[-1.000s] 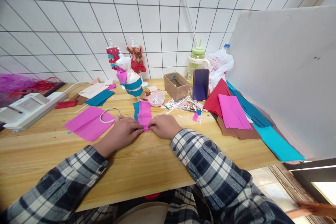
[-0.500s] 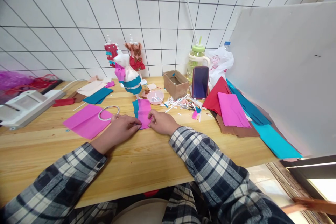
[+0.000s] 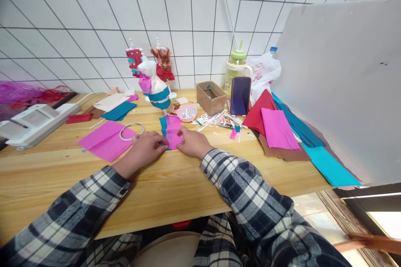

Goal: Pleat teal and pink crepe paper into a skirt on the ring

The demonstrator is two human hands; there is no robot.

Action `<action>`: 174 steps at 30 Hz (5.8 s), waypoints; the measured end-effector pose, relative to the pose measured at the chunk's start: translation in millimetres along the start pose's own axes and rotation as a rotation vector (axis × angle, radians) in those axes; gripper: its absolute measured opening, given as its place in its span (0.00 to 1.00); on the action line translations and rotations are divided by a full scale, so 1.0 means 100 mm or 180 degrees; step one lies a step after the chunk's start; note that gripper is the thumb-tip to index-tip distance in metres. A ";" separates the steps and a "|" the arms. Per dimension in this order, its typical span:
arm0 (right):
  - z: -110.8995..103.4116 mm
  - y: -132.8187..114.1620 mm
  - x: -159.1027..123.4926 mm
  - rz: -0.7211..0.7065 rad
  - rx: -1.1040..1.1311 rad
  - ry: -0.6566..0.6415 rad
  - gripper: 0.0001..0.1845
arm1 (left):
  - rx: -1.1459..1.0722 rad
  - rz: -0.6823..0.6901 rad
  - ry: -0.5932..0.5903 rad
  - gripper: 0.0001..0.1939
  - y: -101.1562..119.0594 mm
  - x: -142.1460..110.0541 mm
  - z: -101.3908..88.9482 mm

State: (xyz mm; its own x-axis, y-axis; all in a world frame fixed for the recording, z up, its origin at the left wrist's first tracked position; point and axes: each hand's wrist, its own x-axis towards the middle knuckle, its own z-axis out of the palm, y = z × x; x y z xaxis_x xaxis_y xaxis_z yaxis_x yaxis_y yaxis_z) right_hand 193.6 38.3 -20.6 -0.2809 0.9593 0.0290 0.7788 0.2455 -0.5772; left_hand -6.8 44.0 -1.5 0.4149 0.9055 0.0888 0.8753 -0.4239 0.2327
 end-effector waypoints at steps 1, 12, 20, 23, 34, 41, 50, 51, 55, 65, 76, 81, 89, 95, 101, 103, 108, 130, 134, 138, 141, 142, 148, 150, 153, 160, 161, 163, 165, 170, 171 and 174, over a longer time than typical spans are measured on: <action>0.00 0.00 0.00 -0.0004 -0.0027 0.0013 0.20 | 0.0025 -0.0025 0.0032 0.09 0.00 0.00 0.01; -0.14 0.11 -0.09 -0.1309 -0.0437 -0.0002 0.10 | -0.0070 0.0350 0.0079 0.09 -0.02 -0.02 0.01; -0.13 0.04 -0.10 -0.1185 -0.0768 0.0023 0.11 | 0.0080 0.0890 -0.0009 0.13 0.00 -0.03 -0.06; -0.13 0.05 -0.11 -0.1146 -0.0616 0.0076 0.10 | 0.0175 0.0939 0.0015 0.12 0.00 -0.03 -0.06; -0.15 0.00 -0.12 -0.0900 -0.0093 0.0458 0.09 | -0.0307 0.0803 0.0242 0.13 0.05 -0.07 -0.12; -0.34 0.10 -0.13 -0.0219 0.3103 0.0292 0.16 | -0.2179 0.0415 -0.0663 0.25 0.06 -0.06 -0.13; -0.30 0.23 -0.06 0.0204 0.2509 -0.0120 0.09 | -0.3011 0.0164 -0.2918 0.37 -0.20 -0.10 -0.37; -0.28 0.23 -0.05 0.0169 0.2209 -0.0133 0.07 | -0.2721 0.0067 -0.2624 0.37 -0.26 -0.05 -0.34; -0.19 0.23 -0.03 0.0104 0.1299 -0.0234 0.06 | -0.1515 -0.0084 -0.0402 0.31 -0.36 0.11 -0.15; -0.14 0.25 0.01 -0.0142 0.0696 -0.0263 0.07 | -0.0754 0.1006 -0.0311 0.20 -0.09 0.31 0.03; -0.15 0.26 0.04 -0.0168 0.0621 -0.0288 0.07 | -0.0688 0.1055 -0.0253 0.12 -0.14 0.32 0.09; -0.17 0.21 0.01 -0.0324 0.0334 0.0020 0.08 | -0.0562 0.0996 -0.0221 0.10 -0.11 0.30 0.10; -0.14 0.22 0.01 -0.0603 -0.0023 0.0122 0.08 | -0.0403 0.1030 -0.0095 0.09 -0.09 0.26 0.10; -0.15 0.23 0.00 -0.0662 -0.0047 0.0147 0.08 | -0.0295 0.1171 0.0008 0.09 -0.07 0.23 0.09; -0.21 0.21 -0.03 -0.0969 -0.0557 0.0018 0.08 | 0.0009 0.1449 0.0091 0.09 0.00 0.19 0.04; -0.22 0.20 -0.05 -0.1014 -0.0701 -0.0020 0.08 | 0.0150 0.1563 0.0111 0.09 0.02 0.17 0.02; -0.26 0.19 -0.11 -0.0989 -0.1062 -0.0123 0.10 | 0.0454 0.1846 0.0232 0.11 0.02 0.12 -0.01; -0.34 0.16 -0.16 -0.0844 -0.1061 -0.0324 0.19 | 0.0636 0.2051 -0.0053 0.13 0.04 0.09 -0.12; -0.32 0.19 -0.14 -0.0780 -0.0455 -0.0112 0.20 | 0.0336 0.1901 -0.0082 0.14 -0.03 0.10 -0.08; -0.30 0.20 -0.13 -0.0650 -0.0015 0.0285 0.20 | -0.0219 0.1475 0.0005 0.15 -0.19 0.15 0.04; -0.29 0.20 -0.14 -0.0959 -0.0117 0.0155 0.16 | -0.0546 0.1114 0.0116 0.16 -0.27 0.19 0.12; -0.28 0.19 -0.14 -0.1035 -0.0180 0.0052 0.16 | -0.0601 0.1003 0.0155 0.17 -0.28 0.21 0.12; -0.26 0.19 -0.14 -0.0983 -0.0342 -0.0134 0.16 | 0.0024 0.0230 0.0816 0.19 -0.40 0.22 -0.15; -0.27 0.19 -0.13 -0.0944 -0.0306 -0.0136 0.15 | 0.0324 -0.0030 0.0788 0.17 -0.53 0.19 -0.32; -0.28 0.18 -0.13 -0.0923 -0.0259 -0.0107 0.15 | 0.0796 -0.0519 0.0484 0.16 -0.73 0.13 -0.50; -0.26 0.18 -0.12 -0.0896 -0.0254 -0.0091 0.15 | 0.0786 -0.0950 -0.0349 0.11 -0.84 0.12 -0.48; -0.25 0.18 -0.12 -0.0886 -0.0250 -0.0100 0.15 | 0.0773 -0.0959 -0.0320 0.10 -0.83 0.12 -0.47; -0.25 0.19 -0.11 -0.0854 -0.0238 -0.0100 0.15 | 0.0780 -0.0920 -0.0217 0.08 -0.81 0.12 -0.45; -0.25 0.19 -0.11 -0.0833 -0.0232 -0.0093 0.15 | 0.0827 -0.0878 -0.0108 0.09 -0.80 0.12 -0.43; -0.25 0.18 -0.12 -0.0843 -0.0184 -0.0075 0.14 | 0.0628 -0.1077 -0.0021 0.15 -0.83 0.16 -0.38; -0.25 0.17 -0.12 -0.0836 -0.0173 -0.0064 0.14 | 0.0487 -0.1148 0.0036 0.17 -0.84 0.17 -0.37; -0.24 0.16 -0.12 -0.0789 -0.0136 -0.0033 0.14 | -0.0026 -0.1286 0.0301 0.19 -0.89 0.21 -0.33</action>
State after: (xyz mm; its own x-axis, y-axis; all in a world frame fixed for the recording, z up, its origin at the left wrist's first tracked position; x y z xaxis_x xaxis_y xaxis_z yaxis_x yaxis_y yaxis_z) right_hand 223.3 33.8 -10.9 -0.4720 0.8675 0.1569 0.7083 0.4791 -0.5184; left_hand -84.3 100.9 11.5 0.0135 0.9969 0.0773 0.9609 -0.0343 0.2747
